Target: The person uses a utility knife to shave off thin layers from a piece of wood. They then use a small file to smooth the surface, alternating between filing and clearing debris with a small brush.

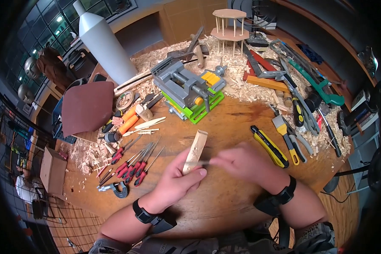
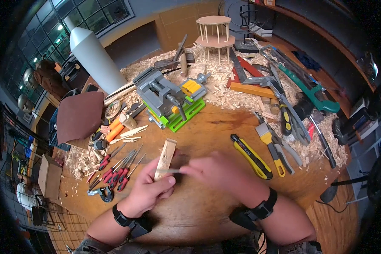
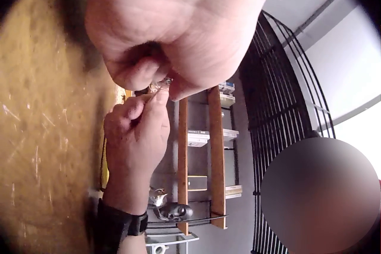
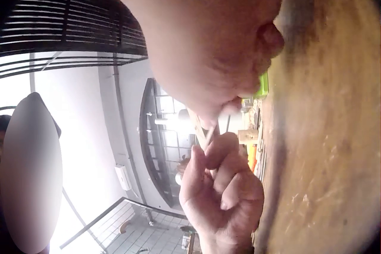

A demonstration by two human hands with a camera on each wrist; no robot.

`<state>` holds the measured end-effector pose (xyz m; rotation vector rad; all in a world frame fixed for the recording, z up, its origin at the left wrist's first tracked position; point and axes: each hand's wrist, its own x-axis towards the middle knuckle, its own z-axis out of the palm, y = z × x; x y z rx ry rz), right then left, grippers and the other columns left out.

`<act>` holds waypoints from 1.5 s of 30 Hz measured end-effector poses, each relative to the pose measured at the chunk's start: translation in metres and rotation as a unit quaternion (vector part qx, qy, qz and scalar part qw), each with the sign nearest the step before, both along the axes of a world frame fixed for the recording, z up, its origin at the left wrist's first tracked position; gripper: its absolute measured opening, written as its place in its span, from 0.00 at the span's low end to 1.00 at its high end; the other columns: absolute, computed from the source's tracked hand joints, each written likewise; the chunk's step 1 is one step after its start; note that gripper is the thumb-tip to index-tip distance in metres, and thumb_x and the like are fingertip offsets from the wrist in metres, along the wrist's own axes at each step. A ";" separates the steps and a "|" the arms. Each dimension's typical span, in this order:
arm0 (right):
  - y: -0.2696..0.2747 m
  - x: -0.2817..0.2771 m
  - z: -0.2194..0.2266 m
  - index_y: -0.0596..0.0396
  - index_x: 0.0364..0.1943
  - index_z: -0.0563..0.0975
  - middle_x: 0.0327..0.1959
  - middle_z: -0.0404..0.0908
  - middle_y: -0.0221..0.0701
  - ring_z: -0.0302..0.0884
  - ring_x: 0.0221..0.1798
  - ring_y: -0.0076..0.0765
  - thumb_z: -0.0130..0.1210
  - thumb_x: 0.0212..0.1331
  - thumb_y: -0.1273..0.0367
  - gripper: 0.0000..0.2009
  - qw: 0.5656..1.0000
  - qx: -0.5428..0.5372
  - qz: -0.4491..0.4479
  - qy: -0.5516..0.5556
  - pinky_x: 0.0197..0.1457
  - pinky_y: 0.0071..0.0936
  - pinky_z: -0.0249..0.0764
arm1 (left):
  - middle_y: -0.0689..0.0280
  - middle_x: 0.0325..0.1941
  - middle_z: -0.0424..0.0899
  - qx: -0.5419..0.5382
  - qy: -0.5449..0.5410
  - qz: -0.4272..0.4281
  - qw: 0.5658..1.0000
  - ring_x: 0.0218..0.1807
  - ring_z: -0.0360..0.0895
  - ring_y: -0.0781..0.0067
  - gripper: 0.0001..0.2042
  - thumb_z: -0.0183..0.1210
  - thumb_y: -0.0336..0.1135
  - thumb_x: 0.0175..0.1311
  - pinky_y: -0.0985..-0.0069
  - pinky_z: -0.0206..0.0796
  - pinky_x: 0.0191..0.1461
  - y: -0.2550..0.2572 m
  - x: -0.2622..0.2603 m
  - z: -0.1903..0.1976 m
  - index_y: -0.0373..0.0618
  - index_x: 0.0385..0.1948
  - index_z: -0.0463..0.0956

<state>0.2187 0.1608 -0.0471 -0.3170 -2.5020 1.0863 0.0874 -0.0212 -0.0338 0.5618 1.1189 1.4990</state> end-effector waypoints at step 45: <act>0.009 0.002 0.005 0.59 0.21 0.73 0.19 0.72 0.47 0.69 0.22 0.56 0.60 0.66 0.58 0.21 0.999 0.000 0.006 -0.045 0.26 0.44 0.64 | 0.68 0.49 0.71 0.088 -0.146 -0.009 0.985 0.35 0.63 0.74 0.43 0.51 0.23 0.36 0.76 0.57 0.37 0.003 -0.007 -0.018 0.47 0.67 0.60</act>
